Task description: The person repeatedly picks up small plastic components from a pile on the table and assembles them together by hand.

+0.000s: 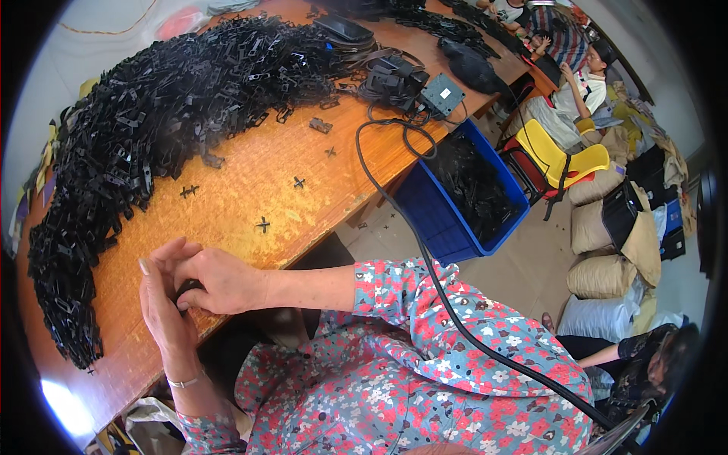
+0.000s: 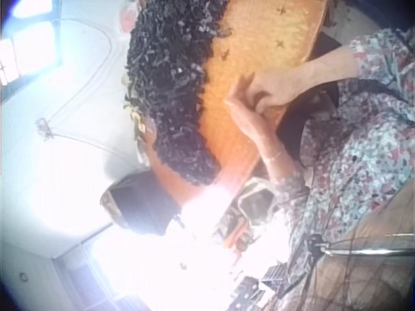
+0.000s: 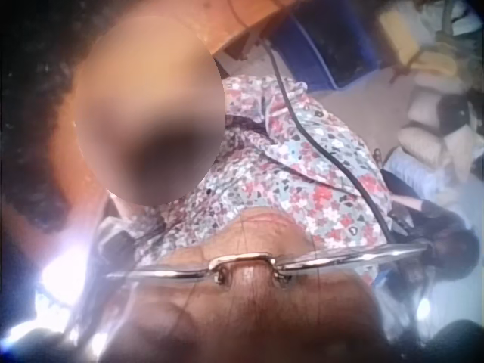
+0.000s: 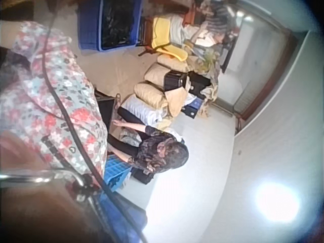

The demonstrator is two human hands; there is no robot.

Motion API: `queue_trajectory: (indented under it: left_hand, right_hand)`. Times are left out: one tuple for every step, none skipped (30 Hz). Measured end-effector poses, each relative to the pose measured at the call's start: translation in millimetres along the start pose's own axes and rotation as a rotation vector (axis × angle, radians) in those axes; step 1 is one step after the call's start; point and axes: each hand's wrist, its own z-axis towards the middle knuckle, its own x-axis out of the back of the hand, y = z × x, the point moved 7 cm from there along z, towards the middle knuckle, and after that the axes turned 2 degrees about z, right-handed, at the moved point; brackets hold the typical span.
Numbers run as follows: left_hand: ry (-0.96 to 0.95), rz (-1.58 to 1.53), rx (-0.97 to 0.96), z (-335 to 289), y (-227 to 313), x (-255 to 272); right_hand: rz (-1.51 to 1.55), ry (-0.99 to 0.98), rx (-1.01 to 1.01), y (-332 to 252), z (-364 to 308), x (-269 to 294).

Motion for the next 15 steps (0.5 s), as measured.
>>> queue_trajectory:
  left_hand:
    - [0.01,-0.033,-0.002,3,-1,5]
    - [0.009,-0.033,-0.002,9,-6,12]
    - [0.123,-0.087,-0.03,13,-8,32]
    - [0.226,-0.146,-0.054,17,-11,49]
    - [0.228,-0.145,-0.054,19,-12,58]
    - [0.292,-0.128,-0.095,20,-10,68]
    - [0.357,-0.111,-0.137,20,-9,75]
    - [0.387,-0.088,-0.156,18,-10,76]
    - [0.398,-0.083,-0.157,13,-10,79]
    - [0.388,-0.054,-0.178,8,-10,81]
    - [0.378,-0.024,-0.197,3,-10,83]
    - [0.391,-0.018,-0.198,-1,-10,84]
    - [0.401,-0.008,-0.2,-3,-10,83]
    - [0.414,0.004,-0.202,-6,-9,81]
    - [0.434,0.012,-0.202,-6,-12,82]
  right_hand:
    - [0.073,0.0,-0.117,4,-1,-2]
    - [0.146,0.0,-0.234,7,-3,-3]
    - [0.154,-0.009,-0.229,0,0,-7]
    - [0.277,-0.052,-0.31,0,0,-11]
    - [0.4,-0.095,-0.391,1,-2,-17]
    - [0.398,-0.092,-0.393,4,-2,-15]
    - [0.436,-0.173,-0.397,8,-4,-20]
    - [0.474,-0.254,-0.402,10,-6,-24]
    - [0.481,-0.264,-0.4,12,-7,-27]
    - [0.548,-0.287,-0.414,13,-8,-32]
    - [0.617,-0.311,-0.427,15,-9,-38]
    - [0.625,-0.323,-0.426,12,-8,-40]
    - [0.614,-0.337,-0.472,13,-11,-39]
    - [0.604,-0.353,-0.517,13,-13,-38]
    - [0.614,-0.372,-0.516,11,-15,-37]
